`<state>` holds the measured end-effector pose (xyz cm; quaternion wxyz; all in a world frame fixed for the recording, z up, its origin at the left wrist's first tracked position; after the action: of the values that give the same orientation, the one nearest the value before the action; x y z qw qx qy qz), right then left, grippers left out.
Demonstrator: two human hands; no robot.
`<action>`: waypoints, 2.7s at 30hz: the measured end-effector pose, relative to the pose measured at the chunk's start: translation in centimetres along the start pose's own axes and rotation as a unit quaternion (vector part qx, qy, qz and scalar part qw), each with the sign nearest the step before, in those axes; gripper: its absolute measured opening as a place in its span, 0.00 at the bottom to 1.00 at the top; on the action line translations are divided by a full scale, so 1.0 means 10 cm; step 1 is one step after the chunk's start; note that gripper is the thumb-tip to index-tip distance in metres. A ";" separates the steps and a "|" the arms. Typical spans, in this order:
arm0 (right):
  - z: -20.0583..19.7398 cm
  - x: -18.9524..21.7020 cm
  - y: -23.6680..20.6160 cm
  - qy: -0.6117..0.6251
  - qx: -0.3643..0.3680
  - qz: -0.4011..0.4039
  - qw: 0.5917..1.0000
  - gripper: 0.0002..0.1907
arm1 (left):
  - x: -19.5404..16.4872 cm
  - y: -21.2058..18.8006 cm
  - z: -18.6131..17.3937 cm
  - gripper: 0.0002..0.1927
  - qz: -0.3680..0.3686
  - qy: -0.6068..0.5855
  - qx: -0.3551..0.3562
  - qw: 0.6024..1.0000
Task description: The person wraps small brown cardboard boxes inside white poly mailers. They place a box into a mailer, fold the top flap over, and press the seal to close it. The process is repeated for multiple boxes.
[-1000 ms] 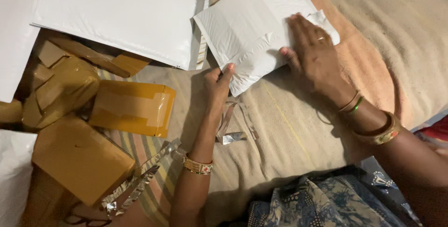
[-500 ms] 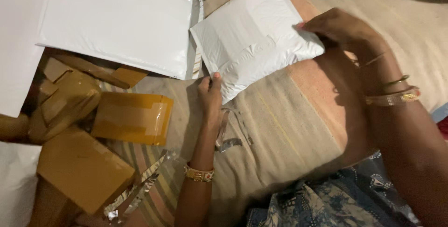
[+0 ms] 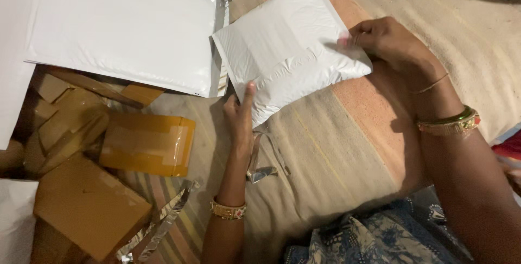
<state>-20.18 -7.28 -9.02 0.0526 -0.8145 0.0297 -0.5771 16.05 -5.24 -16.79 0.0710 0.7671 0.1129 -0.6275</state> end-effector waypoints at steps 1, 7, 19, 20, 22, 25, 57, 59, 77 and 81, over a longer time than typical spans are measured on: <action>0.05 0.07 -0.01 -0.108 0.033 -0.045 0.993 0.21 | -0.07 -0.02 0.03 0.21 0.017 -0.005 0.012 1.000; -0.01 -0.10 0.09 -0.005 -0.021 0.023 1.000 0.12 | -0.12 0.00 0.03 0.25 0.059 0.057 0.003 0.997; 0.01 -0.27 0.23 -0.191 -0.140 -0.076 0.969 0.08 | -0.27 -0.05 0.03 0.20 0.124 0.231 -0.062 0.963; 0.02 -0.29 0.23 -0.206 -0.151 -0.086 0.963 0.09 | -0.27 -0.06 0.03 0.20 0.105 0.226 -0.055 0.967; 0.04 -0.29 0.22 -0.236 -0.171 -0.108 0.950 0.11 | -0.31 -0.08 0.03 0.20 0.094 0.228 -0.054 0.968; 0.04 -0.25 0.20 -0.252 -0.185 -0.123 0.942 0.12 | -0.39 -0.09 0.04 0.21 0.126 0.270 -0.064 0.952; 0.85 0.66 -0.85 -0.379 -0.084 -0.307 0.869 0.41 | -0.74 -0.87 0.69 0.49 0.361 0.400 0.066 0.840; 0.67 0.58 -0.82 -0.331 -0.090 -0.262 0.902 0.37 | -0.71 -0.81 0.63 0.51 0.332 0.396 0.064 0.854; -0.02 -0.17 -0.46 -0.028 0.043 0.068 0.996 0.20 | -0.11 -0.68 -0.08 0.20 -0.158 -0.138 0.173 0.962; -0.01 -0.13 -0.46 -0.018 0.041 0.043 0.998 0.14 | 0.04 -0.62 -0.08 0.14 -0.122 -0.098 0.161 0.974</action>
<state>-20.78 -2.58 -9.61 0.1115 -0.8197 0.0398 -0.5604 15.24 0.99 -16.78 -0.1199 0.6838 0.0963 -0.7133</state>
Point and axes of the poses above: each hand's wrist, its own y-axis towards the middle knuckle, its own z-axis out of the palm, x = y × z, the point moved 8 cm from there along y, towards the middle knuckle, and after that the axes turned 1 degree about -x, right-handed, at the moved point
